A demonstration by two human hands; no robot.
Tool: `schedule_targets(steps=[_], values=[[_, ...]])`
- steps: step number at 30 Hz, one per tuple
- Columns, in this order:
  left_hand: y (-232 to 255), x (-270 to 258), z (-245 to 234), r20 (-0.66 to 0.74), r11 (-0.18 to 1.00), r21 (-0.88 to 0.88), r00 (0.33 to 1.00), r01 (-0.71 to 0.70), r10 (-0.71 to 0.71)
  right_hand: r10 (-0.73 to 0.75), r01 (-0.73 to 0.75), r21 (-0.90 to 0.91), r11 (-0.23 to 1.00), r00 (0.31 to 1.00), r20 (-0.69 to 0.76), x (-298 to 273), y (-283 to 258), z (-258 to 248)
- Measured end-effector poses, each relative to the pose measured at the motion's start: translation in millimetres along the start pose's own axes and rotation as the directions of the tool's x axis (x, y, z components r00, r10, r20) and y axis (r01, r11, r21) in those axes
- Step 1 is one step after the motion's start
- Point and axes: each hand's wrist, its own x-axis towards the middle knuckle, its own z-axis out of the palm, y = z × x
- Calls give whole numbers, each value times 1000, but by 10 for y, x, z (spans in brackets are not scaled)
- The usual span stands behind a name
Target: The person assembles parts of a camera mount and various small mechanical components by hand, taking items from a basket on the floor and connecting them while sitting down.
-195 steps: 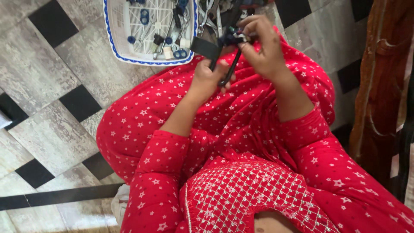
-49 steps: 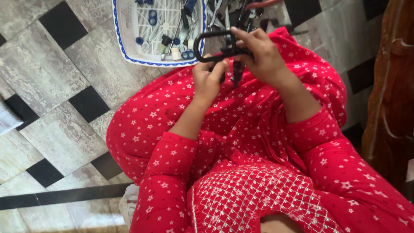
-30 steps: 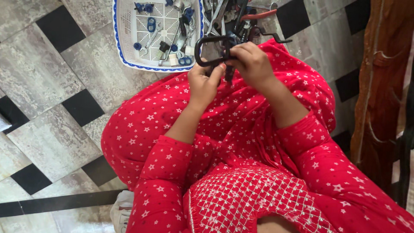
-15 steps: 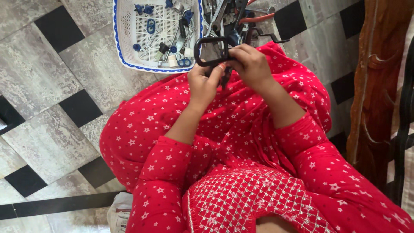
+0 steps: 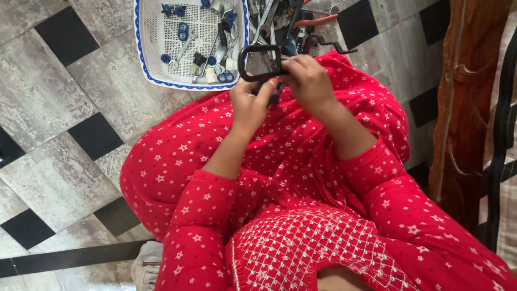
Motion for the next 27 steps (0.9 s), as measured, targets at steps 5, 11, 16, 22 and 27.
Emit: schedule_targets(steps=[5, 11, 16, 22, 27], values=[[98, -10, 44, -7, 997, -57, 998, 59, -59, 89, -85, -41, 996, 989, 115, 149, 232, -203], [44, -14, -28, -22, 994, 88, 997, -68, 70, 3, -3, 3, 1000, 1000, 18, 26, -9, -16], [55, 20, -17, -30, 999, 23, 999, -33, 34, 5, -12, 88, 996, 997, 80, 149, 172, -96], [18, 57, -49, -62, 989, -121, 994, 79, -87, -11, 12, -14, 1000, 1000, 25, 178, 162, -116], [-57, 63, -68, -53, 992, -123, 998, 36, -43, -15, 18, 44, 999, 997, -71, 93, -81, 51]])
